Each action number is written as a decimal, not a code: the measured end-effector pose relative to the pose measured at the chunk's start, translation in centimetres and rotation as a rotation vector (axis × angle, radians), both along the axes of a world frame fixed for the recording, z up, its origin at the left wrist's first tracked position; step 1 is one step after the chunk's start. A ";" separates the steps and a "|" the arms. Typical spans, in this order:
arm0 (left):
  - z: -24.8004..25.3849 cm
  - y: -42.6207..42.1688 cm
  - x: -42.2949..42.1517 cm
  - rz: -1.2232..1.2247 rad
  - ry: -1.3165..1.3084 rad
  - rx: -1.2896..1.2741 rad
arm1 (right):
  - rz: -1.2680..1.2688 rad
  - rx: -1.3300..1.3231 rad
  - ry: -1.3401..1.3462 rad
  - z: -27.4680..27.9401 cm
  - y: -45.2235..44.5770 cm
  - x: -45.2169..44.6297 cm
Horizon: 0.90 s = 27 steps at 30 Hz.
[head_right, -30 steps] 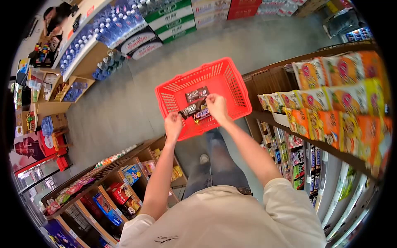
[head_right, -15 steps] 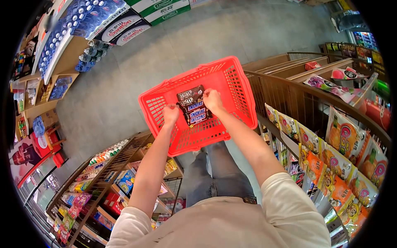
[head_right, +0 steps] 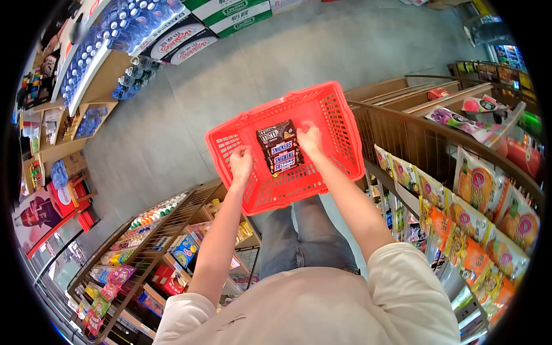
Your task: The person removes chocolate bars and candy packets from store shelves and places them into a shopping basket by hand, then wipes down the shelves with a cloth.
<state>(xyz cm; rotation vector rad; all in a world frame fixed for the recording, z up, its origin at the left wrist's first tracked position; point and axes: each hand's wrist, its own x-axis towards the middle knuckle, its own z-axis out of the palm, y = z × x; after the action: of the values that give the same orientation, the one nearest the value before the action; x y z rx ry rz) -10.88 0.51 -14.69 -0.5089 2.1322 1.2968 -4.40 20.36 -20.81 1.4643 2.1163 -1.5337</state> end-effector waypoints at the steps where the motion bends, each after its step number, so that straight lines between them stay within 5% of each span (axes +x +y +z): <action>1: 0.8 -0.4 0.2 -0.009 0.010 0.006 | -0.073 -0.104 0.035 1.9 -0.1 0.3; 7: 8.1 -2.7 0.5 0.060 0.136 0.344 | -0.172 -0.252 0.113 8.4 -1.5 3.5; 13: 12.0 -6.1 4.4 -0.037 0.174 0.419 | -0.275 -0.198 0.348 15.4 -4.7 9.2; 27: 17.9 -6.5 13.0 -0.601 0.023 0.648 | -0.679 -0.046 0.628 27.6 -12.0 25.0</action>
<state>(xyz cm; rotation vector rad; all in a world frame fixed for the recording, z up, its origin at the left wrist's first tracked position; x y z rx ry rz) 2.12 -6.01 3.20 0.3880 1.5512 1.4978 20.57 8.39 6.83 2.0158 1.9009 -2.5426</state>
